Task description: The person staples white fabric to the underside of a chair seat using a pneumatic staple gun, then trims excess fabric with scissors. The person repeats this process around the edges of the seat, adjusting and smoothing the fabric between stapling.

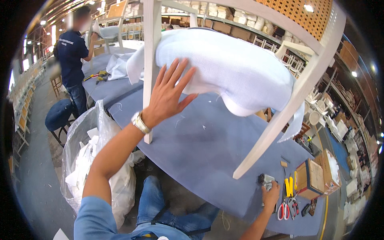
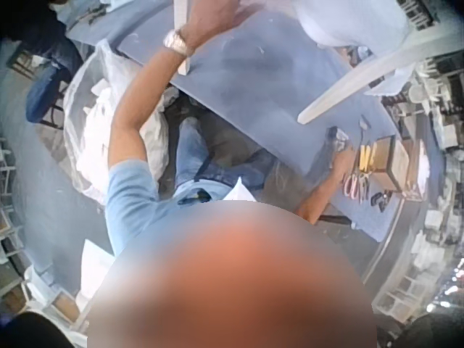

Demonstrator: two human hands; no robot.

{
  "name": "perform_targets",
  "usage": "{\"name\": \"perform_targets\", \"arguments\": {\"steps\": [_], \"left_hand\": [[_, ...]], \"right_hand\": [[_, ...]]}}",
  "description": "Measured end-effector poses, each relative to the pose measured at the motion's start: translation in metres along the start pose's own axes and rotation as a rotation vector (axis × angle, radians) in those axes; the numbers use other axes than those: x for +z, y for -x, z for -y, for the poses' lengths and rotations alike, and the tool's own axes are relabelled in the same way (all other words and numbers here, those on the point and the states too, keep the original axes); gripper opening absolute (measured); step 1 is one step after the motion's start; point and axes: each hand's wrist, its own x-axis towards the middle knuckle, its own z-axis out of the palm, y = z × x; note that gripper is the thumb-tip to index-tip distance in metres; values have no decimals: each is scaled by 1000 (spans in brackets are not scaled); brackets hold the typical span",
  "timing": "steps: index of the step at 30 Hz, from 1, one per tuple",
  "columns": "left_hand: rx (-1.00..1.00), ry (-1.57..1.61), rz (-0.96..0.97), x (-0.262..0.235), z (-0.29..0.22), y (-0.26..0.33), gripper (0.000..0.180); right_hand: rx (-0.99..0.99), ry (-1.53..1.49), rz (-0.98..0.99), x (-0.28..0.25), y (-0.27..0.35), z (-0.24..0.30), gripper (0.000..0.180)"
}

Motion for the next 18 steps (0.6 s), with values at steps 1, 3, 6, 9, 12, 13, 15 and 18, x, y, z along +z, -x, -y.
{"name": "perform_targets", "arguments": {"steps": [1, 3, 6, 9, 12, 13, 15, 18], "left_hand": [[-37, 10, 5, -3, 2, 10, 77], [-100, 46, 37, -5, 3, 28, 79], [-113, 32, -15, -7, 5, 25, 77], [-90, 88, -150, 2, -1, -16, 72], [-163, 216, -302, 38, -2, -59, 64], [-179, 92, -374, 53, -7, -66, 63], [-213, -144, -523, 80, -21, -76, 62], [-172, -60, -524, 107, -8, -84, 61]], "right_hand": [[-3, -1, 6, 5, -5, 7, 53], [-155, -372, -50, 6, -33, 26, 49], [-254, -1143, 113, -14, -70, 121, 46], [-260, -1252, 325, -4, -126, 155, 56], [-430, -1619, 461, -3, -128, 189, 64], [-451, -1658, 509, 0, -128, 187, 64], [-458, -1680, 525, 8, -129, 181, 60], [-305, -1665, 363, 16, -125, 185, 46]]}}
